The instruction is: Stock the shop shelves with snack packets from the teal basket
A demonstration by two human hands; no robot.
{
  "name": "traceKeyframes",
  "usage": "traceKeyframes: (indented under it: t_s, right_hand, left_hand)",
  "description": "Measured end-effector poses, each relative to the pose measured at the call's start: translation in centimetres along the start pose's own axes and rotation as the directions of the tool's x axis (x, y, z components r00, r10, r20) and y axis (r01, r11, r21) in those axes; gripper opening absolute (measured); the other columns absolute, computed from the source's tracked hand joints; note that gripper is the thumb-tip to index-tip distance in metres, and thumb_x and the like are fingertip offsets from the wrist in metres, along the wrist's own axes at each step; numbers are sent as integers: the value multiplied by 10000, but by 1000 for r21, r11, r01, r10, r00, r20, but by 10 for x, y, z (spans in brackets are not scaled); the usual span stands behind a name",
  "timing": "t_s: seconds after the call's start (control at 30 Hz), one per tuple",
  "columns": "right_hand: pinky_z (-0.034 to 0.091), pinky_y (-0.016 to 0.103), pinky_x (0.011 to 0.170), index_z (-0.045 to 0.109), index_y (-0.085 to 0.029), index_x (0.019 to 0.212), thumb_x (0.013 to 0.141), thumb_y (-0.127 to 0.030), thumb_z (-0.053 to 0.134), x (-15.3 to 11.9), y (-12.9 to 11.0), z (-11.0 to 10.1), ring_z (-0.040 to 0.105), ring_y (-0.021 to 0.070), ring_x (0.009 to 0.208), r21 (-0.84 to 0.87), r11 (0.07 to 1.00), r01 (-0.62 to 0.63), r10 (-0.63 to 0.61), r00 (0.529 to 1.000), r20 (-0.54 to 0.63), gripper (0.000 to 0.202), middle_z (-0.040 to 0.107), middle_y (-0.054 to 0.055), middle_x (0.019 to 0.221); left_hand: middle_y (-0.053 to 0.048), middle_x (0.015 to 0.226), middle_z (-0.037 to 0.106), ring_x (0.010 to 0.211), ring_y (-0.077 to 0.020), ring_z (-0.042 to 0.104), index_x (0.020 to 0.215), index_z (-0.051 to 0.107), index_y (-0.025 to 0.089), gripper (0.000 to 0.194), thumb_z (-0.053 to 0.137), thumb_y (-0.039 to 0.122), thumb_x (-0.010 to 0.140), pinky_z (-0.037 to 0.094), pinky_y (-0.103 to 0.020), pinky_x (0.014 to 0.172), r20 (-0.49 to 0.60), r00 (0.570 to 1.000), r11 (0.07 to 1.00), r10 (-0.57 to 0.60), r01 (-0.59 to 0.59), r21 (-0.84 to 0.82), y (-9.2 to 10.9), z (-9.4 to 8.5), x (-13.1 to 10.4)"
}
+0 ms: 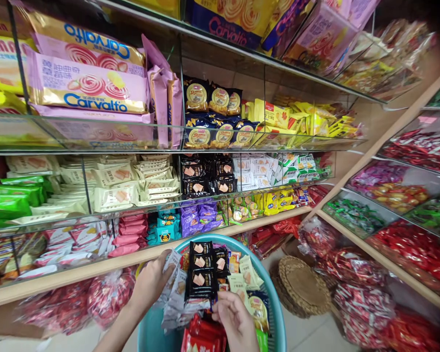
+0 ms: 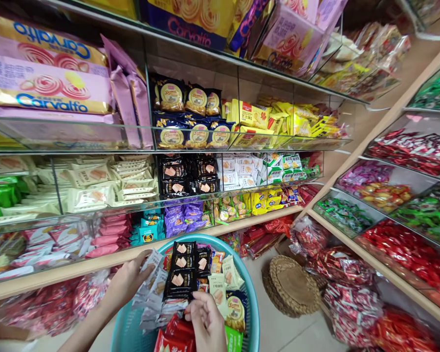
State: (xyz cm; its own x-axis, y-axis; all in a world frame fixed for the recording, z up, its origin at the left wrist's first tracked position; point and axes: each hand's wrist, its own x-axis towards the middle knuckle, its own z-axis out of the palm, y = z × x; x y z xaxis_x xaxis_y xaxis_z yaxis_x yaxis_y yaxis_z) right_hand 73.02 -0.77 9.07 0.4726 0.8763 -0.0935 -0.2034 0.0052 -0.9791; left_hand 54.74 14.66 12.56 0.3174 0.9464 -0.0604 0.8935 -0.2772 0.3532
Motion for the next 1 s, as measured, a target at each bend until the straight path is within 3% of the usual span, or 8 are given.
traceKeyframes:
  t_s: [0.07, 0.23, 0.43, 0.7, 0.9, 1.0]
  right_hand:
    - [529, 264, 654, 652, -183, 937, 753, -604, 650, 0, 2, 0, 656, 178, 650, -4, 1000, -2, 2, 1000, -3, 460, 680, 46, 730]
    - [533, 264, 640, 654, -189, 929, 765, -594, 641, -1, 9, 0, 658, 176, 632, -9, 1000, 22, -22, 1000, 6, 437, 683, 45, 726]
    - [539, 276, 621, 661, -186, 913, 766, -602, 630, 2, 19, 0, 659, 186, 620, -32, 999, 36, -36, 999, 2, 442, 685, 58, 716]
    - [526, 260, 585, 671, -179, 885, 771, -601, 624, 2, 23, -3, 661, 184, 601, -36, 998, 56, -56, 998, 5, 440, 689, 64, 701]
    - [539, 253, 614, 675, -178, 883, 773, -606, 620, 0, 20, -3, 666, 176, 615, -35, 999, 37, -37, 999, 5, 446, 695, 58, 709]
    - [542, 255, 607, 669, -178, 878, 787, -615, 596, -1, 21, -4, 668, 181, 611, -67, 997, 41, -41, 999, 8, 453, 695, 57, 705]
  left_hand:
    - [-130, 1182, 666, 1127, -254, 609, 1313, 436, 160, 407, 382, 312, 939, 464, -344, 896, 44, 999, 994, -2, -3, 109, 6, 0, 1]
    - [-170, 1139, 674, 1066, -291, 638, 1361, 374, 100, 440, 356, 245, 946, 491, -393, 844, 82, 997, 981, -7, -9, 195, 17, 2, 4]
    - [-171, 998, 704, 941, -303, 683, 1261, 455, 75, 365, 335, 198, 939, 522, -393, 751, 95, 995, 961, -12, -15, 275, 22, 3, 6]
    - [-151, 982, 703, 945, -270, 688, 1236, 471, 82, 340, 334, 164, 935, 532, -335, 721, 84, 996, 956, 5, -30, 292, 29, 11, 12]
    - [-169, 1207, 594, 922, -252, 691, 1188, 502, 107, 320, 324, 142, 925, 538, -328, 691, 60, 998, 963, 20, -35, 269, 30, 18, 14]
    - [-166, 1206, 583, 919, -253, 691, 1169, 513, 105, 310, 343, 133, 911, 538, -329, 694, 53, 998, 967, 32, -44, 251, 28, 21, 14]
